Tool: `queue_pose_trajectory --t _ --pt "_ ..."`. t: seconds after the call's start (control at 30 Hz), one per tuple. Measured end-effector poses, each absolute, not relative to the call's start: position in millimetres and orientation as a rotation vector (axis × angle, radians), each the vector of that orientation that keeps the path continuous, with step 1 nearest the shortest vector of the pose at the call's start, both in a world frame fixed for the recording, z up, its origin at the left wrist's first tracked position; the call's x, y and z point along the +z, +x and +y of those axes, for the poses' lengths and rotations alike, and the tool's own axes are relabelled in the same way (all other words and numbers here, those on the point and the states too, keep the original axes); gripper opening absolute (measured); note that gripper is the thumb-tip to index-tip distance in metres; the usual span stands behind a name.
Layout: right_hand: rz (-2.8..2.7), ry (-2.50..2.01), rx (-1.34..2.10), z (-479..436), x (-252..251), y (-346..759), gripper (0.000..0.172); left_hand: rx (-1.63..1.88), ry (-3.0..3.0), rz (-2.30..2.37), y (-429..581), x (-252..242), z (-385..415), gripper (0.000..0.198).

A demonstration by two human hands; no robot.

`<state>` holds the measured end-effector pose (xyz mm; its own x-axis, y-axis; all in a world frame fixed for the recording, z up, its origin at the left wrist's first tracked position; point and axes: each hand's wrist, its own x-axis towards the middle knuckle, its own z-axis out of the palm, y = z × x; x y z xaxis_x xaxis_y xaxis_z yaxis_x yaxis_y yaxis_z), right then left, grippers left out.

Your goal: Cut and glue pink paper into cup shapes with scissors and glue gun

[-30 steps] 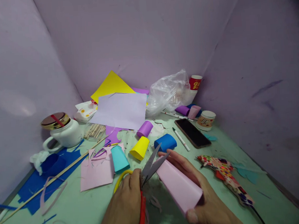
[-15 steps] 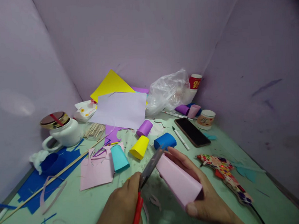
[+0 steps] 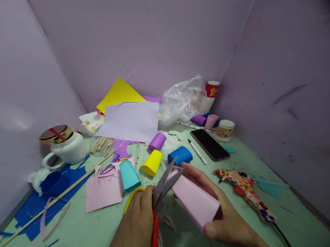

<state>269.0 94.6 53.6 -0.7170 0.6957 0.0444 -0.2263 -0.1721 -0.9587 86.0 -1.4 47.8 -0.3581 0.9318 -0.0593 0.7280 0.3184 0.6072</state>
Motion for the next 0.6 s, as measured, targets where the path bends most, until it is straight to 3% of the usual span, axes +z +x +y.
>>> queue_pose_trajectory --t 0.17,0.6 --pt "-1.601 -0.591 1.864 91 58 270 0.1 0.626 1.543 2.237 84 55 -3 0.035" --pt "-1.709 -0.63 1.8 91 60 270 0.1 0.269 1.455 2.231 93 84 -7 0.053"
